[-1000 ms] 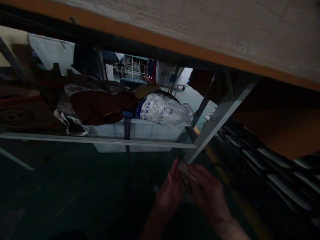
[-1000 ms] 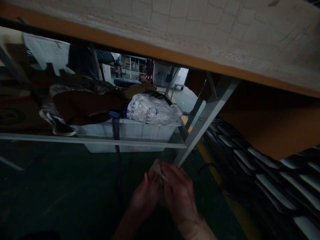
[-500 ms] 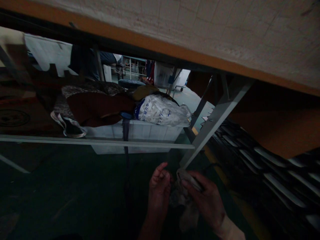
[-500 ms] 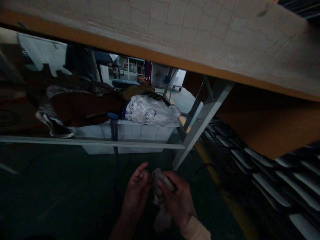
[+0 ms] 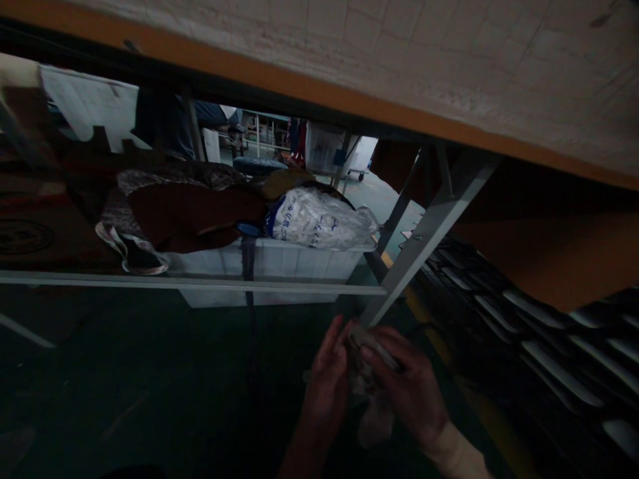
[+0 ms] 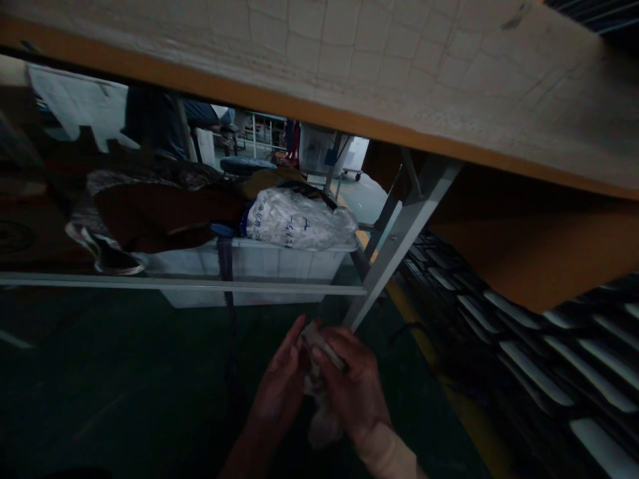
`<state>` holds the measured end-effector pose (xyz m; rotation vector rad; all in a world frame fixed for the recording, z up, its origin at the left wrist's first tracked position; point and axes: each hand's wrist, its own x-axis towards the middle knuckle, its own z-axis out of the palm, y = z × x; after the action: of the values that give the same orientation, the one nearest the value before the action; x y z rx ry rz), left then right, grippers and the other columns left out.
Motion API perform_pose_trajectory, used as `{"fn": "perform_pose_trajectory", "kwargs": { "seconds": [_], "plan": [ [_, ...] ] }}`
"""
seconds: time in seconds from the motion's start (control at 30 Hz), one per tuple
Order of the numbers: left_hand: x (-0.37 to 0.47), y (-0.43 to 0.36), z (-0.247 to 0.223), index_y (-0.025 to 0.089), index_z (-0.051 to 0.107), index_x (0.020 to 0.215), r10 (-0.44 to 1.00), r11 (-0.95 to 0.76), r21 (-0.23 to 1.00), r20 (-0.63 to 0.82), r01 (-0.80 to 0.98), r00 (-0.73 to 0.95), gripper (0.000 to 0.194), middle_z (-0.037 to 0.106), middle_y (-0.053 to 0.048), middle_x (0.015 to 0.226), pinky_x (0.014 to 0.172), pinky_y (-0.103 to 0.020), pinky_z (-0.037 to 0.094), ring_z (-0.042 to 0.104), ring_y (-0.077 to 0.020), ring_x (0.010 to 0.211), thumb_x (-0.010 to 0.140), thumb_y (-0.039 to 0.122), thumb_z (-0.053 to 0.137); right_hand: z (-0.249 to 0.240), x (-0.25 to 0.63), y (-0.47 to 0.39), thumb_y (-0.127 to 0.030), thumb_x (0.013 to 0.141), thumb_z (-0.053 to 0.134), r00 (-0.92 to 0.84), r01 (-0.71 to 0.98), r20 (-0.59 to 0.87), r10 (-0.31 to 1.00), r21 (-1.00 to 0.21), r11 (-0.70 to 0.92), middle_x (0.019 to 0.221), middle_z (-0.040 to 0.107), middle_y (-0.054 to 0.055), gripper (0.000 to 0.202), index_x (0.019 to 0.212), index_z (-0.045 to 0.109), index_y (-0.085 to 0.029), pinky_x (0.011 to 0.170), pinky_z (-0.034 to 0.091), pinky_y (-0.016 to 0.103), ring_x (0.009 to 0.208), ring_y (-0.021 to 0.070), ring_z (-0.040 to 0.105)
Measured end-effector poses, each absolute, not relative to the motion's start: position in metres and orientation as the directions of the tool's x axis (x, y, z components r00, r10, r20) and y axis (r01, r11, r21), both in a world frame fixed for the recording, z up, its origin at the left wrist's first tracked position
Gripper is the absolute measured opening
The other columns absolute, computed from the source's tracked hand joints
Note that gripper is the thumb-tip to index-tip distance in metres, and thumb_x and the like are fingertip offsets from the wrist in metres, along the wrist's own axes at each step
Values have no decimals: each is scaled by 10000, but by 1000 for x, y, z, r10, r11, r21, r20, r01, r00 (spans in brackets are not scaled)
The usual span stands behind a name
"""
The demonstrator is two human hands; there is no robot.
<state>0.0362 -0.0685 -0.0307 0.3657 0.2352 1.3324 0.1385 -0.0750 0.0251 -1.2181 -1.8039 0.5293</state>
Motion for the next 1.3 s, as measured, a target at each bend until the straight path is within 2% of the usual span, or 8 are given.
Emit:
{"fn": "perform_pose_trajectory", "kwargs": {
  "seconds": [0.17, 0.33, 0.43, 0.53, 0.73, 1.0, 1.17, 1.3],
  "plan": [
    [22, -59, -24, 169, 558, 1192, 976, 196, 205, -134, -959, 171, 622, 551, -124, 1204, 933, -266, 419, 489, -199, 1149, 701, 539, 649, 11, 135, -79, -82, 792, 379, -465, 712, 420, 780, -347, 611, 851, 654, 80, 285, 847, 643, -176, 651, 524, 306, 749, 195, 620],
    [19, -57, -20, 125, 604, 1105, 989, 98, 153, -127, -983, 79, 505, 521, 9, 696, 614, -178, 445, 485, -54, 609, 627, 164, 760, 23, 156, -75, -172, 864, 495, -181, 694, 567, 803, -505, 513, 891, 632, 29, 161, 967, 611, -215, 695, 502, 208, 805, 127, 614],
    [25, -63, -21, 145, 602, 1109, 985, 131, 207, -139, -970, 103, 523, 518, 3, 685, 616, -194, 449, 502, -71, 622, 618, 193, 775, 30, 150, -80, -173, 853, 539, -243, 659, 601, 761, -474, 584, 944, 629, 31, 211, 1058, 573, -209, 739, 492, 184, 854, 118, 608],
    [28, -67, -22, 172, 538, 1188, 987, 131, 302, -126, -944, 97, 699, 554, -8, 717, 598, -218, 460, 536, -103, 632, 548, 216, 815, 29, 137, -82, -178, 867, 506, -382, 714, 606, 698, -286, 639, 956, 632, 72, 209, 1069, 557, -166, 730, 500, 232, 841, 154, 610],
    [34, -70, -30, 142, 319, 1309, 997, -28, 509, -47, -860, -60, 755, 606, -59, 936, 775, -215, 481, 593, -127, 843, 690, 271, 731, 17, 137, -61, -194, 886, 373, -366, 874, 550, 751, -74, 481, 656, 576, 51, 239, 705, 528, -174, 531, 421, 267, 584, 173, 560],
    [34, -78, -30, 288, 293, 1351, 961, -278, 717, 202, -640, -191, 548, 451, -88, 1319, 910, -263, 463, 539, -183, 1102, 861, 275, 537, 1, 146, -50, -387, 846, 403, -106, 733, 405, 908, -585, 346, 537, 513, -12, 312, 605, 459, -197, 471, 383, 226, 487, 121, 486],
    [19, -78, -7, 229, 280, 1344, 993, -95, 499, 106, -861, -48, 546, 445, -130, 1324, 888, -314, 480, 516, -258, 1126, 859, 299, 521, 8, 151, -51, -404, 818, 452, -23, 540, 284, 958, -803, 251, 660, 613, 18, 266, 771, 588, -181, 537, 444, 250, 588, 150, 558],
    [20, -76, -10, 151, 232, 1355, 999, -20, 411, 33, -911, -7, 620, 483, -180, 1271, 881, -305, 481, 523, -258, 1116, 837, 286, 545, 24, 152, -60, -356, 847, 486, -92, 599, 339, 936, -733, 324, 720, 601, 7, 203, 824, 612, -198, 592, 437, 234, 649, 139, 558]
  ]
}}
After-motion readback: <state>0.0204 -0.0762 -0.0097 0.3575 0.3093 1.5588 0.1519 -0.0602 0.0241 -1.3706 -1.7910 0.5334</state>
